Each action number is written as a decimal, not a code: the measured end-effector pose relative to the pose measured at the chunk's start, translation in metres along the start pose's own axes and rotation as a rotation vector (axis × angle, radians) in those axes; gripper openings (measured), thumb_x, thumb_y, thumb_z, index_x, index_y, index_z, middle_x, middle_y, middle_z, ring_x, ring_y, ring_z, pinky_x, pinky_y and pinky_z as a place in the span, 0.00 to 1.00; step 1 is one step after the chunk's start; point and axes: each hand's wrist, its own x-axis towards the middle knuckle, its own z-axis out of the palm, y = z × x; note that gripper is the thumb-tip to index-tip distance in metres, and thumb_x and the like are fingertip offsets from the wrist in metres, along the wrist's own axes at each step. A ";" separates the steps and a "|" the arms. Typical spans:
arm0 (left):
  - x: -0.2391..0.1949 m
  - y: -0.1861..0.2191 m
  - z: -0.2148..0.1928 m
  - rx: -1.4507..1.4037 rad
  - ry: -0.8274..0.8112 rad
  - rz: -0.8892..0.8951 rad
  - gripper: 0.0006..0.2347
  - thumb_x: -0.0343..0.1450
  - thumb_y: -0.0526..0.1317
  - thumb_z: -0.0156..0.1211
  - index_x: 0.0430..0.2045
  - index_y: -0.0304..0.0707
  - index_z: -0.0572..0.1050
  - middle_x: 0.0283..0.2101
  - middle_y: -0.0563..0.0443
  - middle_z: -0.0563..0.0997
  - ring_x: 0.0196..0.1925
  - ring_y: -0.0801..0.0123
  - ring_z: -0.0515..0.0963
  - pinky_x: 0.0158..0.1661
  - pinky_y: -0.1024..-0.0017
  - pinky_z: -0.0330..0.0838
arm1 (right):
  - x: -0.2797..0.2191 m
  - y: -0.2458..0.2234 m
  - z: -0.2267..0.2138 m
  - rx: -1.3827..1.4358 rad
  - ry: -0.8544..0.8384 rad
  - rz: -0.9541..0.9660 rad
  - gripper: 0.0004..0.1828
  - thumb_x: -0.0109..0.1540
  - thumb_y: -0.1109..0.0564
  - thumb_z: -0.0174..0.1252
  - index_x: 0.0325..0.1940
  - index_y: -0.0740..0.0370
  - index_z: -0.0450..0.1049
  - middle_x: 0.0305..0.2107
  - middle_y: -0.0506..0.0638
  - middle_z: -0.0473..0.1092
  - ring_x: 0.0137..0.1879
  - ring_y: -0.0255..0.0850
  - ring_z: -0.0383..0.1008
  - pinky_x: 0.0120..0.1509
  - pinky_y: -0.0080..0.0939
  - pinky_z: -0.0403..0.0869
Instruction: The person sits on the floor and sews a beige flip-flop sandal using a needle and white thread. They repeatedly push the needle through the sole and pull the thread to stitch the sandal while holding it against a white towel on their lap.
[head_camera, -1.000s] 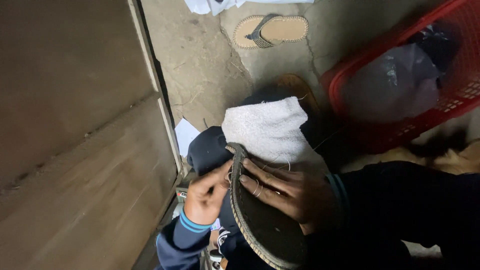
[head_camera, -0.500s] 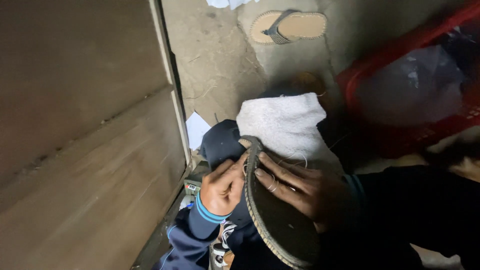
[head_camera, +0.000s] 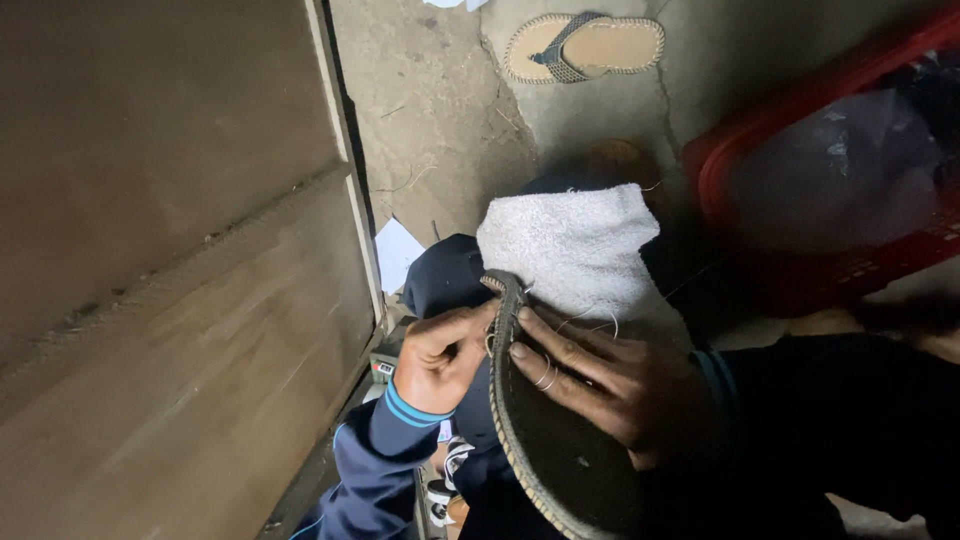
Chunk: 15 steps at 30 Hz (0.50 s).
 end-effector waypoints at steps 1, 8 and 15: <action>0.001 0.003 -0.003 0.014 -0.021 -0.029 0.12 0.78 0.37 0.53 0.52 0.28 0.76 0.51 0.38 0.84 0.53 0.57 0.87 0.53 0.67 0.83 | 0.001 -0.001 0.000 -0.024 0.005 -0.016 0.30 0.70 0.51 0.35 0.68 0.73 0.65 0.64 0.77 0.63 0.68 0.67 0.71 0.66 0.57 0.75; -0.020 0.009 -0.025 0.245 -0.063 0.020 0.12 0.78 0.38 0.51 0.51 0.33 0.78 0.43 0.41 0.84 0.35 0.56 0.85 0.35 0.64 0.81 | -0.011 -0.006 0.013 0.201 -0.136 -0.094 0.47 0.57 0.47 0.75 0.72 0.69 0.61 0.69 0.75 0.57 0.72 0.69 0.65 0.74 0.65 0.68; -0.036 0.008 -0.012 0.423 0.035 0.141 0.13 0.80 0.38 0.45 0.47 0.31 0.78 0.42 0.42 0.81 0.38 0.52 0.81 0.41 0.62 0.77 | -0.002 0.039 -0.067 0.017 -0.534 1.377 0.17 0.65 0.47 0.55 0.58 0.40 0.78 0.25 0.51 0.81 0.27 0.42 0.79 0.32 0.43 0.73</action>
